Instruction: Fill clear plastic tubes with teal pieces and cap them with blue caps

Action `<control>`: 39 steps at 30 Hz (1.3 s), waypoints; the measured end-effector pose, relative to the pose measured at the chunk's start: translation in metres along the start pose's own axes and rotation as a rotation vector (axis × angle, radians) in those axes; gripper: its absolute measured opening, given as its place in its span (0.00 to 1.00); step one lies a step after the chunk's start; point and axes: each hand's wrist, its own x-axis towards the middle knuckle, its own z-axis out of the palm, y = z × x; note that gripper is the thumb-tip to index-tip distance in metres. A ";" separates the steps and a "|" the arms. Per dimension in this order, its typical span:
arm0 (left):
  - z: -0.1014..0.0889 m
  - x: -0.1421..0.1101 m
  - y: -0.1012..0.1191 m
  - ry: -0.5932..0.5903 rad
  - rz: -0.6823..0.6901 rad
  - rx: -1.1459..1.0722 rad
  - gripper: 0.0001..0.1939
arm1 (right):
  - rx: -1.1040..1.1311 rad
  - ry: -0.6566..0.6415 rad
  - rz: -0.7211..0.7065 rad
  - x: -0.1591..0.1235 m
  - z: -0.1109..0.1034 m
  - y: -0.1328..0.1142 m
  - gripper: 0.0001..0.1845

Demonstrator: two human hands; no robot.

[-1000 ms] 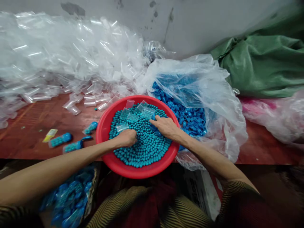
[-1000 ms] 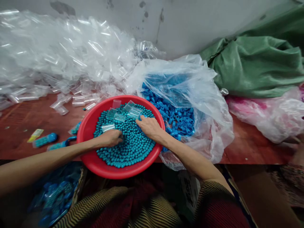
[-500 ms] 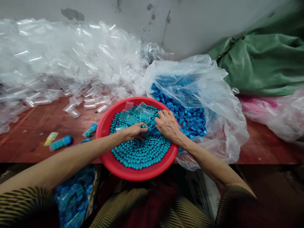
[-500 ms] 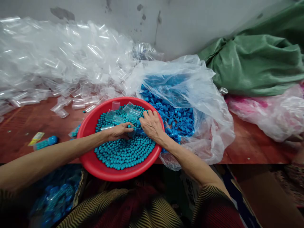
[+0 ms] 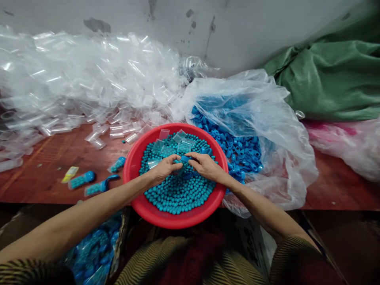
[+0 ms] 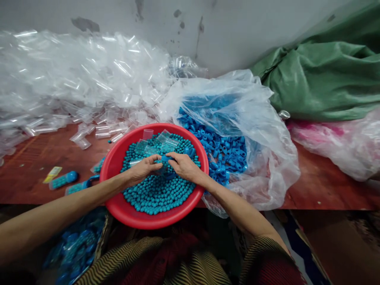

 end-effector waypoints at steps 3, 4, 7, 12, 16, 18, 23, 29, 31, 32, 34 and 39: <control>0.002 -0.007 0.000 -0.042 0.001 0.092 0.23 | 0.020 0.107 -0.053 -0.003 0.000 -0.004 0.16; 0.002 -0.010 0.000 -0.052 0.001 0.103 0.23 | 0.028 0.107 -0.060 -0.004 -0.001 -0.004 0.16; 0.000 -0.017 0.003 -0.032 0.003 0.097 0.24 | 0.043 -0.022 -0.051 -0.009 -0.009 -0.002 0.13; -0.002 -0.024 0.008 -0.019 0.003 0.135 0.24 | 0.081 -0.083 0.078 -0.012 -0.021 0.000 0.10; 0.001 -0.025 0.007 0.001 0.065 0.165 0.21 | 0.347 0.012 0.182 -0.008 -0.010 -0.011 0.07; 0.002 -0.026 0.004 0.009 0.092 0.169 0.20 | 0.333 0.010 0.138 -0.007 -0.006 -0.016 0.06; 0.001 -0.031 0.000 -0.003 0.065 0.171 0.20 | 0.210 0.028 0.103 -0.011 -0.009 -0.017 0.05; 0.009 -0.034 0.002 -0.025 0.149 0.129 0.29 | 0.584 0.059 0.222 -0.010 0.004 -0.022 0.05; 0.011 -0.036 0.002 -0.014 0.166 0.115 0.32 | 0.614 0.076 0.243 -0.010 0.008 -0.025 0.06; 0.012 -0.037 0.002 -0.004 0.169 0.112 0.34 | 0.620 0.085 0.250 -0.010 0.008 -0.027 0.06; 0.013 -0.040 0.002 0.013 0.177 0.102 0.35 | 0.611 0.090 0.252 -0.012 0.008 -0.028 0.06; 0.019 -0.039 0.001 0.062 0.188 0.030 0.25 | 0.560 0.028 0.209 -0.013 0.011 -0.024 0.07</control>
